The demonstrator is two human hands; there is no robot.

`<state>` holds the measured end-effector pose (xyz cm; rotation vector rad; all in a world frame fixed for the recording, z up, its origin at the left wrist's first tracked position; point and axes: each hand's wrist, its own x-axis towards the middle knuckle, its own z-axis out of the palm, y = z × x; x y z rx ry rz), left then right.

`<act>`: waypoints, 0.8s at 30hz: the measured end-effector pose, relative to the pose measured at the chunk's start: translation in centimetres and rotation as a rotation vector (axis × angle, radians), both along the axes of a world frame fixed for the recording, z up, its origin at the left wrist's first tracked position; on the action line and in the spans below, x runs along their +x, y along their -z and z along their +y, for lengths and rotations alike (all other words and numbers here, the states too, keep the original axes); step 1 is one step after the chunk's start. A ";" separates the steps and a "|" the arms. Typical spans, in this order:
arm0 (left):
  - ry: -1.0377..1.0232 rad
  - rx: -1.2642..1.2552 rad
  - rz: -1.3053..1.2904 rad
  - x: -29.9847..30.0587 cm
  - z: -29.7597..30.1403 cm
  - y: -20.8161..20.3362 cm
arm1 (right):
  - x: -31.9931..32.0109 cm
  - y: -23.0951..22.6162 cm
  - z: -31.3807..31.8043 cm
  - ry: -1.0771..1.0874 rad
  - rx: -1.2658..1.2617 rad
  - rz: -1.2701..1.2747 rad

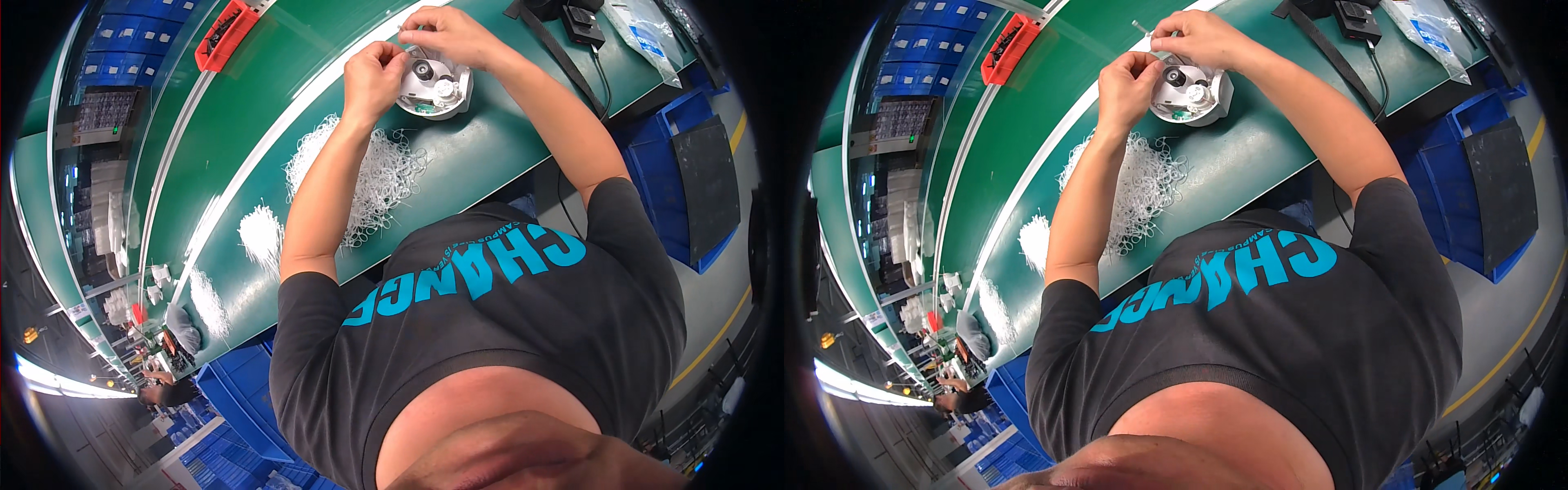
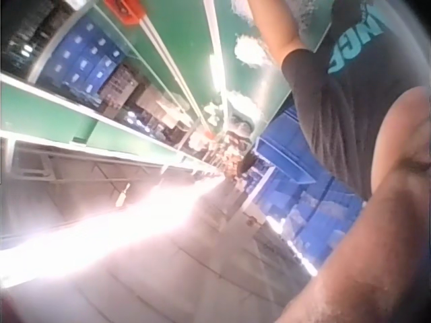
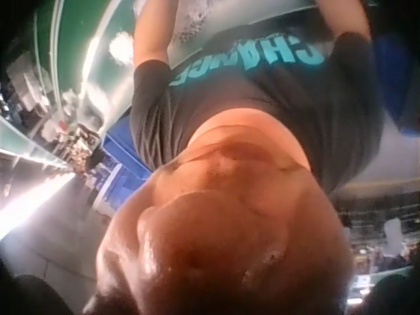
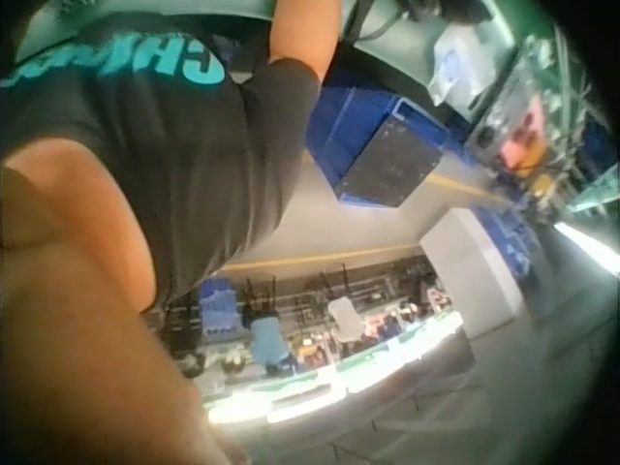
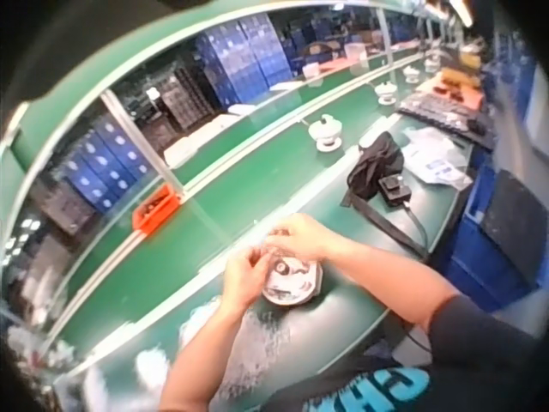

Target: Assemble small plastic and metal components on an electronics production line.

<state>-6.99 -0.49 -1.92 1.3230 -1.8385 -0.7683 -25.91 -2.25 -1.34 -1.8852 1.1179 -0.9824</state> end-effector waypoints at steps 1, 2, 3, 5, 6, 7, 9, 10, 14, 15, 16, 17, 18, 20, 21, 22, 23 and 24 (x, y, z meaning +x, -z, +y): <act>0.018 -0.030 -0.028 0.1 0.1 0.0 | 0.0 -0.2 0.1 0.015 0.058 -0.065; 0.020 -0.027 -0.028 0.0 -0.1 0.3 | 0.0 0.2 -0.2 0.017 0.061 -0.065; 0.051 -0.120 -0.107 0.0 -0.4 0.6 | 0.1 0.9 -0.8 0.003 0.185 -0.256; 0.087 -0.213 -0.184 -0.1 -0.5 0.8 | -0.2 2.5 -2.0 -0.006 0.308 -0.447; 0.106 -0.267 -0.262 -0.2 -0.2 0.4 | -0.9 3.1 -2.5 -0.025 0.400 -0.496; 0.125 -0.320 -0.340 -0.3 0.1 0.1 | -1.4 3.8 -2.7 -0.043 0.493 -0.544; 0.135 -0.360 -0.380 -0.2 0.3 0.0 | -1.6 4.1 -2.7 -0.043 0.389 -0.411; 0.143 -0.401 -0.420 -0.3 0.3 0.0 | -1.8 4.2 -2.6 -0.045 0.286 -0.278; 0.144 -0.387 -0.433 -0.1 0.6 -0.1 | -2.8 2.0 -0.8 -0.155 0.213 -0.165; 0.142 -0.382 -0.394 -0.1 0.7 -0.2 | -2.8 1.8 -0.5 -0.170 0.115 -0.041; 0.139 -0.377 -0.355 -0.1 0.7 -0.3 | -2.8 1.6 -0.3 -0.185 0.019 0.082; 0.142 -0.375 -0.356 -0.1 0.7 -0.2 | -2.7 1.3 0.1 -0.182 0.022 0.080; 0.137 -0.371 -0.353 0.0 0.7 -0.1 | -2.6 1.0 0.3 -0.201 -0.021 0.156; 0.132 -0.365 -0.351 0.0 0.7 0.1 | -2.4 0.5 0.7 -0.209 -0.112 0.258; 0.137 -0.405 -0.378 -0.1 0.7 0.2 | -2.3 0.1 0.9 -0.210 -0.110 0.256; 0.141 -0.444 -0.404 -0.1 0.6 0.2 | -2.2 -0.3 1.0 -0.194 -0.115 0.318; 0.140 -0.439 -0.406 0.0 0.4 0.3 | -2.1 -0.7 1.1 -0.179 -0.119 0.379; 0.127 -0.485 -0.430 0.1 0.1 0.3 | -1.9 -1.0 1.2 -0.182 -0.115 0.377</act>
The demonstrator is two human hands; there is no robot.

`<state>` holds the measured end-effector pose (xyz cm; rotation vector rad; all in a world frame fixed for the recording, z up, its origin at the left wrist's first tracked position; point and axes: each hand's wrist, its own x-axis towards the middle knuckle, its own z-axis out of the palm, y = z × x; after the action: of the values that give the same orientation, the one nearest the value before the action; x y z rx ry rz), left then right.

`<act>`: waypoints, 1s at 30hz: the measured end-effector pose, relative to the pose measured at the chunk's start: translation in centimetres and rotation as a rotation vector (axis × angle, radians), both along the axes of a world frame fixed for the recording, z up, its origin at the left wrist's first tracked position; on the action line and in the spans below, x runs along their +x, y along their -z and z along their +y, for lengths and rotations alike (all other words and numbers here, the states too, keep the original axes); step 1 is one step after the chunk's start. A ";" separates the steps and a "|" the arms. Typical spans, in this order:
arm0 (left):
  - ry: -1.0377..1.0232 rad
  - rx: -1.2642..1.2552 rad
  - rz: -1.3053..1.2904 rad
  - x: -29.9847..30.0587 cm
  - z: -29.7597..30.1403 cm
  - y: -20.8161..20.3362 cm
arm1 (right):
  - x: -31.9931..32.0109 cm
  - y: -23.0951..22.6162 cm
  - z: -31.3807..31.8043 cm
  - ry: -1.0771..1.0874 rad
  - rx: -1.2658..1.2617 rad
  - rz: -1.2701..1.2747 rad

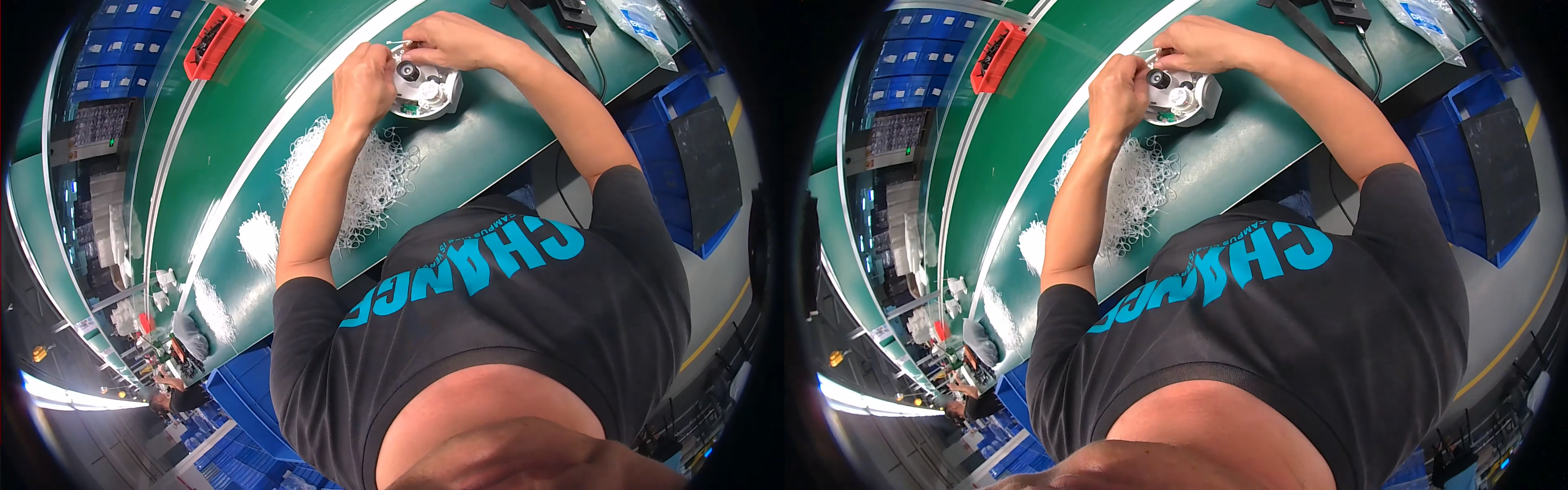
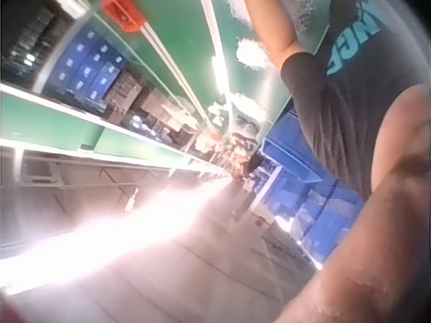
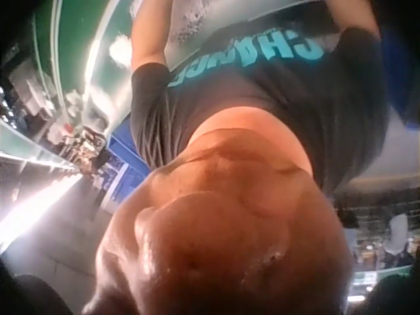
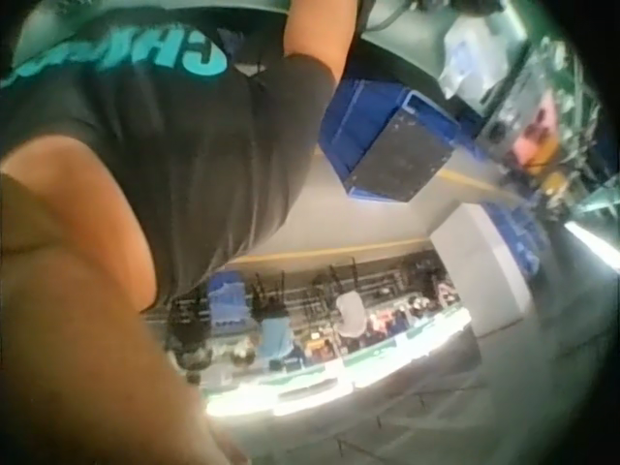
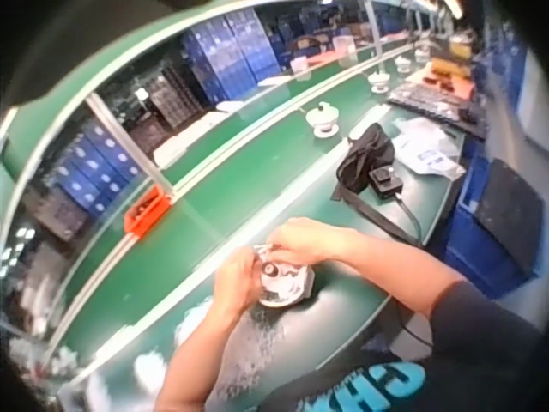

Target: Assemble small plastic and metal components on an electronics production line.

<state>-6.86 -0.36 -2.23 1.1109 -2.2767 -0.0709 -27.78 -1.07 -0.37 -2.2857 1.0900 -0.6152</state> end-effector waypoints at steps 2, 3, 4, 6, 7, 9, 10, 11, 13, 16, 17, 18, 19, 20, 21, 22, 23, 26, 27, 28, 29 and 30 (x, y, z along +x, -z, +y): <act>-0.031 -0.017 -0.024 0.1 0.1 -0.7 | 0.3 -0.6 0.1 0.052 -0.068 0.202; -0.032 -0.012 -0.024 0.1 0.2 -0.6 | 0.2 -0.8 0.1 0.051 -0.064 0.201; -0.036 -0.012 -0.016 0.1 0.3 -0.4 | 0.0 -0.9 0.0 0.019 -0.151 0.167; -0.041 -0.016 -0.007 0.4 0.2 -0.4 | 0.0 -0.9 -0.4 -0.013 -0.242 0.132; -0.065 0.077 0.019 0.7 0.2 -0.5 | -0.1 -0.7 -0.7 0.012 -0.129 0.071; -0.092 0.172 0.047 1.5 0.0 -0.6 | -0.3 -0.1 -1.2 0.035 -0.012 0.012; -0.123 0.286 0.088 2.1 -0.3 -0.7 | -0.3 0.7 -1.7 0.152 -0.019 -0.182; -0.155 0.399 0.131 2.5 -0.4 -0.6 | -0.2 1.7 -2.1 0.269 -0.024 -0.374; -0.068 0.618 0.163 2.4 -0.6 -0.4 | -0.5 4.8 -3.8 0.299 0.135 -0.686; 0.128 1.174 0.316 2.6 -0.4 -0.2 | -1.6 8.1 -5.6 0.474 0.169 -0.775; 0.117 1.171 0.321 3.0 -0.5 0.3 | -1.2 7.7 -4.6 0.523 0.019 -0.688; 0.113 1.205 0.402 3.3 -0.8 0.7 | -0.9 7.4 -4.2 0.568 -0.133 -0.601; 0.110 1.237 0.483 3.6 -1.1 1.0 | -0.7 8.1 -4.2 0.557 -0.133 -0.604; 0.078 1.237 0.553 3.2 -1.1 0.2 | -1.0 9.5 -4.3 0.517 -0.120 -0.562; 0.036 1.207 0.652 3.5 -1.5 -0.1 | -0.7 9.3 -4.6 0.464 -0.108 -0.523; -0.007 1.175 0.707 3.8 -2.2 -0.5 | -0.6 9.4 -4.2 0.462 -0.118 -0.496; -0.046 1.141 0.763 4.4 -3.3 -0.9 | -0.8 9.7 -4.3 0.465 -0.078 -0.425; -0.149 0.993 0.953 7.0 -7.1 -1.5 | -0.8 9.2 -3.8 0.464 -0.060 -0.369; -0.196 0.941 1.017 8.1 -8.7 -1.1 | -0.9 9.5 -3.9 0.476 -0.015 -0.363; -0.282 0.887 1.102 10.1 -10.1 -0.8 | -0.4 9.2 -4.1 0.471 0.027 -0.362; -0.298 0.897 1.166 12.3 -12.1 0.1 | -0.1 9.0 -4.3 0.458 0.021 -0.360; -0.356 0.879 1.201 13.4 -13.3 0.4 | -0.2 9.1 -4.3 0.463 0.018 -0.381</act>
<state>6.55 -13.62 -2.61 1.3052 -0.9064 -1.2936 -28.02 -5.33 -9.45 -1.7959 1.4195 -1.1581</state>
